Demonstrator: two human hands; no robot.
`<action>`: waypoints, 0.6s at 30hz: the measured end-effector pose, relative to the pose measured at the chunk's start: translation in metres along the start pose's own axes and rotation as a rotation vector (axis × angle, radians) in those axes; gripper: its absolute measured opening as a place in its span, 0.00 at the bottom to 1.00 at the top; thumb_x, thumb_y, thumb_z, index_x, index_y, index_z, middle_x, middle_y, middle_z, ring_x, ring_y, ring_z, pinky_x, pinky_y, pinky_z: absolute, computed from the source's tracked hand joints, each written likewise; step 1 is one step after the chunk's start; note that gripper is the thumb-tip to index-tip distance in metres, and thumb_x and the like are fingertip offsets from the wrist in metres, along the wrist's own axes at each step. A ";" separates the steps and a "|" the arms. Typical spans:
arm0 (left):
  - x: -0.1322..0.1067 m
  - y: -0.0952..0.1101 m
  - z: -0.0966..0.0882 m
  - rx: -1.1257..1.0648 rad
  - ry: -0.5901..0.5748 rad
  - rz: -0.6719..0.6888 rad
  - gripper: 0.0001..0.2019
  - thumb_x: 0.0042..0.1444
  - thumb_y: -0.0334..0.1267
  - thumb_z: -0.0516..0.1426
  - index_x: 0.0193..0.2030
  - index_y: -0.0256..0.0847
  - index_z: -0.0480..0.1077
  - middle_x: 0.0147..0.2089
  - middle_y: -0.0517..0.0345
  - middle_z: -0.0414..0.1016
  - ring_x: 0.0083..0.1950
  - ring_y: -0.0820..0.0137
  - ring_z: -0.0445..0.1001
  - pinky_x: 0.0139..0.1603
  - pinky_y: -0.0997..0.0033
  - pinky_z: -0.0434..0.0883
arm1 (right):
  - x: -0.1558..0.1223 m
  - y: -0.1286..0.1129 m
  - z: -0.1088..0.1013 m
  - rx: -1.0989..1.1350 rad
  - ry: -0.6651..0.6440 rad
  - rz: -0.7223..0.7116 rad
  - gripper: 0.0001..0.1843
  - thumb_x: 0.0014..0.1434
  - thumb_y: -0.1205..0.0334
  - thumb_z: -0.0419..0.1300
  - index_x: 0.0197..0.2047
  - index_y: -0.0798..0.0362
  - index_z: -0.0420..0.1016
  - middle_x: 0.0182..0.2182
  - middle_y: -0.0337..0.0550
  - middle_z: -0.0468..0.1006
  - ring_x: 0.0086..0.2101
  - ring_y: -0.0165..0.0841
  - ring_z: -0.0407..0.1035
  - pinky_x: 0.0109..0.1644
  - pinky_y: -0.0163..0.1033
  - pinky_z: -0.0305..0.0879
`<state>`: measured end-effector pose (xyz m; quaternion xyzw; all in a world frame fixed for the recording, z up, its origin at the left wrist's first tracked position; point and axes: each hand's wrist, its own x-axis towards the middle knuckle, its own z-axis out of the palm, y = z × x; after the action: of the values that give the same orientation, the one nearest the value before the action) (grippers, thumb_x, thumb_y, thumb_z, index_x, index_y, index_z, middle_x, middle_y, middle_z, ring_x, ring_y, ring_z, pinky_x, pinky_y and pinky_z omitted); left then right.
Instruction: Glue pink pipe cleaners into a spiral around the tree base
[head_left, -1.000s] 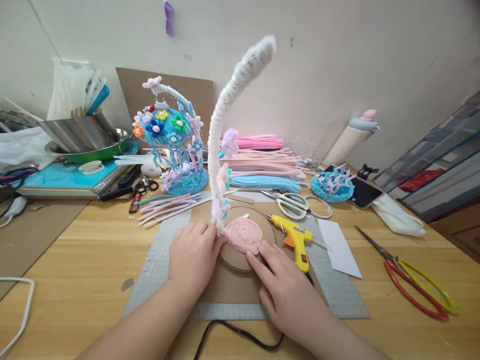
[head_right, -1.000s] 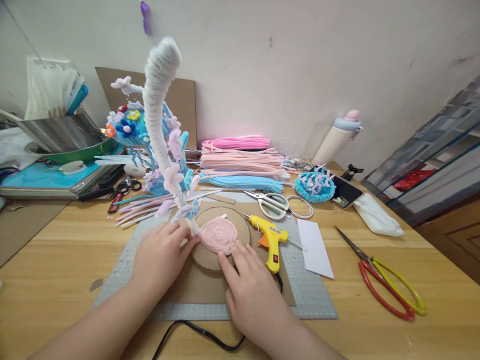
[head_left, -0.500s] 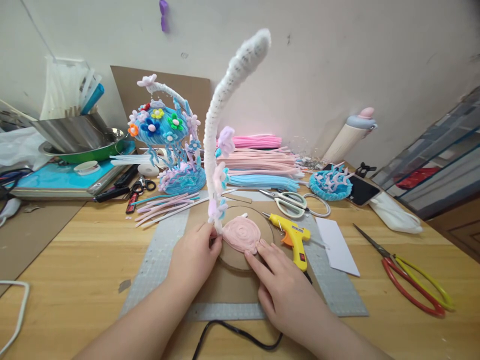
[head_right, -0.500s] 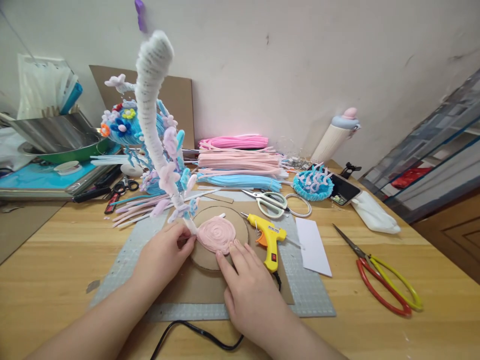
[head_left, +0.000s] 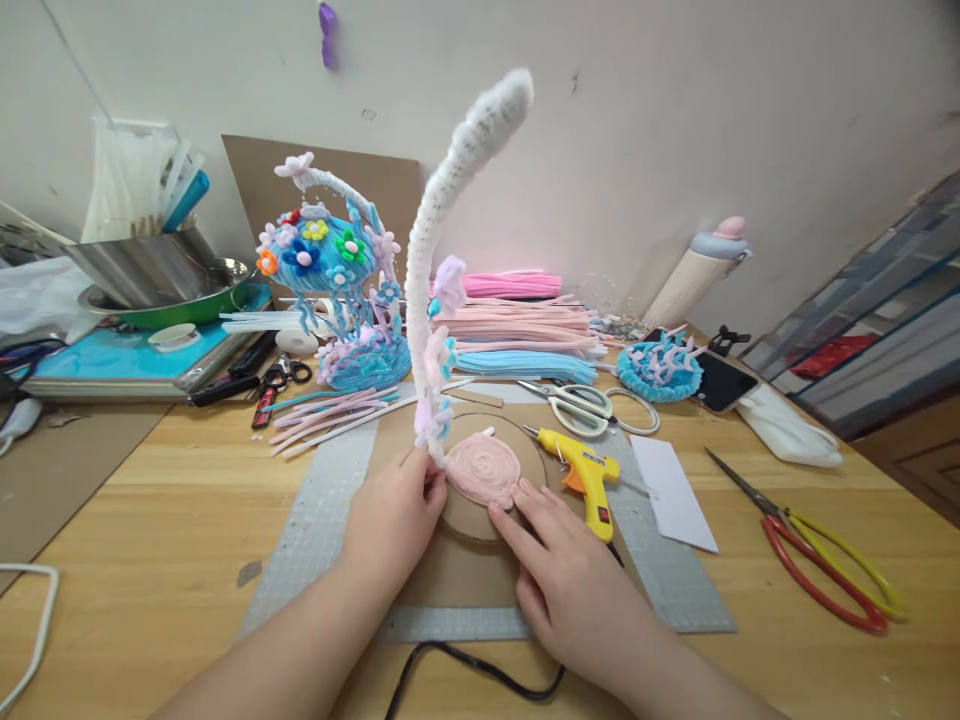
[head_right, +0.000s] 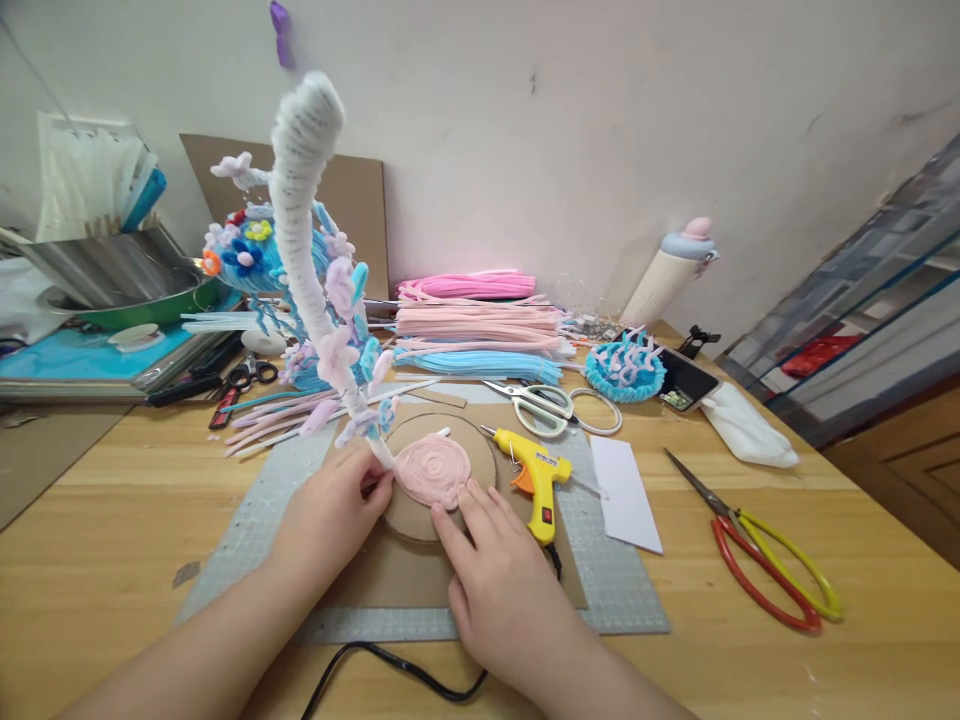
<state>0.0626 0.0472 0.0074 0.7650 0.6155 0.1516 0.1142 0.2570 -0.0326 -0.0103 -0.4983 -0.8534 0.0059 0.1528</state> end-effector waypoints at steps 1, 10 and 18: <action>0.000 0.000 0.000 0.001 -0.001 -0.001 0.04 0.58 0.36 0.53 0.32 0.44 0.66 0.35 0.60 0.74 0.38 0.68 0.73 0.34 0.71 0.62 | 0.000 0.000 0.000 -0.002 0.000 -0.002 0.31 0.52 0.72 0.53 0.60 0.56 0.67 0.59 0.58 0.65 0.60 0.49 0.57 0.62 0.59 0.57; 0.001 0.002 -0.002 0.000 -0.006 -0.006 0.04 0.58 0.36 0.53 0.32 0.44 0.66 0.36 0.60 0.74 0.39 0.67 0.74 0.35 0.71 0.62 | -0.002 0.001 0.004 -0.060 0.048 -0.019 0.32 0.52 0.72 0.50 0.61 0.68 0.63 0.60 0.61 0.65 0.60 0.48 0.57 0.62 0.55 0.60; 0.000 0.001 -0.001 -0.005 0.008 0.005 0.04 0.59 0.36 0.52 0.33 0.44 0.65 0.37 0.60 0.74 0.39 0.67 0.74 0.33 0.71 0.61 | 0.005 -0.001 0.001 -0.052 0.030 -0.017 0.31 0.51 0.72 0.50 0.59 0.70 0.66 0.57 0.64 0.68 0.57 0.53 0.61 0.59 0.59 0.62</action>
<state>0.0631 0.0467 0.0089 0.7656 0.6136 0.1568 0.1132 0.2540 -0.0291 -0.0097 -0.4948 -0.8552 -0.0251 0.1525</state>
